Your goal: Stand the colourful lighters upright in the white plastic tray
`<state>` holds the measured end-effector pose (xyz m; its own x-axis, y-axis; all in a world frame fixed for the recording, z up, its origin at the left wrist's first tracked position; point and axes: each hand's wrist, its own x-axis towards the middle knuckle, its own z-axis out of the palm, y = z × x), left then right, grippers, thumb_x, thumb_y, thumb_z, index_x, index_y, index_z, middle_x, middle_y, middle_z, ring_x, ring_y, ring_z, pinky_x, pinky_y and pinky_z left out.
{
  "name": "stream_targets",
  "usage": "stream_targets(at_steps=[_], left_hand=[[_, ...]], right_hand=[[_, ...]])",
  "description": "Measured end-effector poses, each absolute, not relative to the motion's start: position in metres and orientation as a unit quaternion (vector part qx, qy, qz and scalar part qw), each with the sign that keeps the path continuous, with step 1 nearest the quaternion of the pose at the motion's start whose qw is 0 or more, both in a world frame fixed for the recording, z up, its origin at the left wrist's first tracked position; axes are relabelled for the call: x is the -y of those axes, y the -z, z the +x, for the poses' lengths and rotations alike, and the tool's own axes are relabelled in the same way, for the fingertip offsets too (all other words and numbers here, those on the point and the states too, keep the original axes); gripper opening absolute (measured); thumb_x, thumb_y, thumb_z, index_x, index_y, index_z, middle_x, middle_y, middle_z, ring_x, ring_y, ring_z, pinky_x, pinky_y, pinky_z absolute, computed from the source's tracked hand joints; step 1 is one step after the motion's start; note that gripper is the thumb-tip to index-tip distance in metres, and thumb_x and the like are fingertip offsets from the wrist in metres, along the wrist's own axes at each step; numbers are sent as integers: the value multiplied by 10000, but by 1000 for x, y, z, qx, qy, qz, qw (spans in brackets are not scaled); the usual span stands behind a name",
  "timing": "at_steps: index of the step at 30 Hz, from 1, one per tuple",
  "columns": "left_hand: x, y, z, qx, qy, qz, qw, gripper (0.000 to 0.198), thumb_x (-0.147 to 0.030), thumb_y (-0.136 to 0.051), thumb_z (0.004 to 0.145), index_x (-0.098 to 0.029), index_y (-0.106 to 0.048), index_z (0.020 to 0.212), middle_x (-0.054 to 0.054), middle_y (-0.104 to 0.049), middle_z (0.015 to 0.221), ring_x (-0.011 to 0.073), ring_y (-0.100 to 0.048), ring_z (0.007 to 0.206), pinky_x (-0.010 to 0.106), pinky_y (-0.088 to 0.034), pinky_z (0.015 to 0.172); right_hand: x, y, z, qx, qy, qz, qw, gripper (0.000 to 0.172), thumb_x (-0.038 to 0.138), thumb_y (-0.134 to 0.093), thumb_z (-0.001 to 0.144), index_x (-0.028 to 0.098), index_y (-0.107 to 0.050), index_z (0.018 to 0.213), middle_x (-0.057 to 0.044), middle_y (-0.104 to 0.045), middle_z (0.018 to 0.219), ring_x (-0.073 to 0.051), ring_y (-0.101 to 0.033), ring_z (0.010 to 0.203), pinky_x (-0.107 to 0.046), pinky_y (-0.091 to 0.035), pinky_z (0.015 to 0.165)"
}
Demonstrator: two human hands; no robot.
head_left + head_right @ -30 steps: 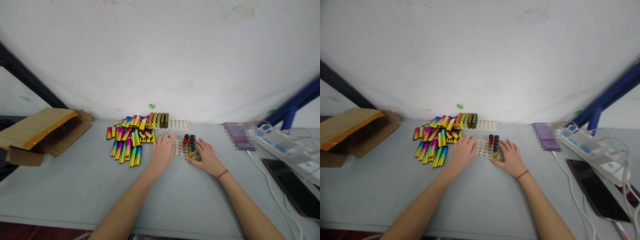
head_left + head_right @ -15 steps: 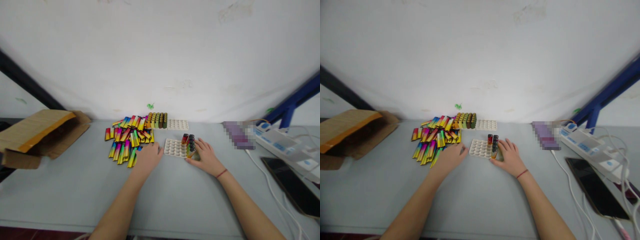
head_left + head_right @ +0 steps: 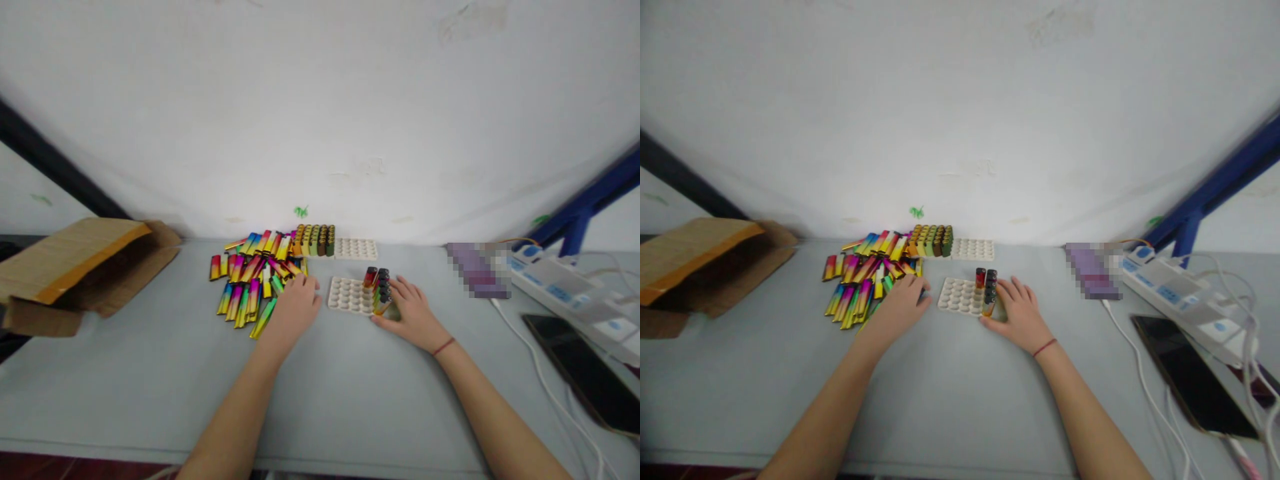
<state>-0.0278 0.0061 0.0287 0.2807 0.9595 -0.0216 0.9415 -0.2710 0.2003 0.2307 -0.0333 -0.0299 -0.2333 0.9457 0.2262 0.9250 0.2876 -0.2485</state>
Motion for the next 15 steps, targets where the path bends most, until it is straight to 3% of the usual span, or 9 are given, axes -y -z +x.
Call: stream_targets(at_steps=[5, 9, 15], left_hand=[[-9, -28, -38, -622, -14, 776, 106, 286, -210, -573, 829, -131, -575, 1104, 137, -566, 1129, 257, -576, 1062, 357, -426, 943], [-12, -26, -40, -633, -20, 766, 112, 314, -164, -498, 850, -152, -557, 1158, 145, -587, 1146, 240, -608, 1037, 340, -446, 905], [-21, -30, -39, -639, -85, 742, 184, 426, -139, -447, 829, -114, -526, 1247, 172, -616, 1231, 253, -580, 1139, 357, -411, 982]], right_hand=[[33, 29, 231, 784, -39, -597, 166, 720, 614, -572, 799, 145, -493, 1341, -160, -494, 1412, -377, -343, 1362, -543, -291, 1085], [33, 29, 231, 785, -39, -595, 168, 723, 611, -571, 801, 138, -492, 1341, -165, -499, 1407, -379, -345, 1359, -543, -296, 1080], [33, 30, 232, 788, -35, -590, 174, 713, 609, -565, 804, 156, -484, 1348, -172, -500, 1402, -378, -348, 1360, -552, -302, 1071]])
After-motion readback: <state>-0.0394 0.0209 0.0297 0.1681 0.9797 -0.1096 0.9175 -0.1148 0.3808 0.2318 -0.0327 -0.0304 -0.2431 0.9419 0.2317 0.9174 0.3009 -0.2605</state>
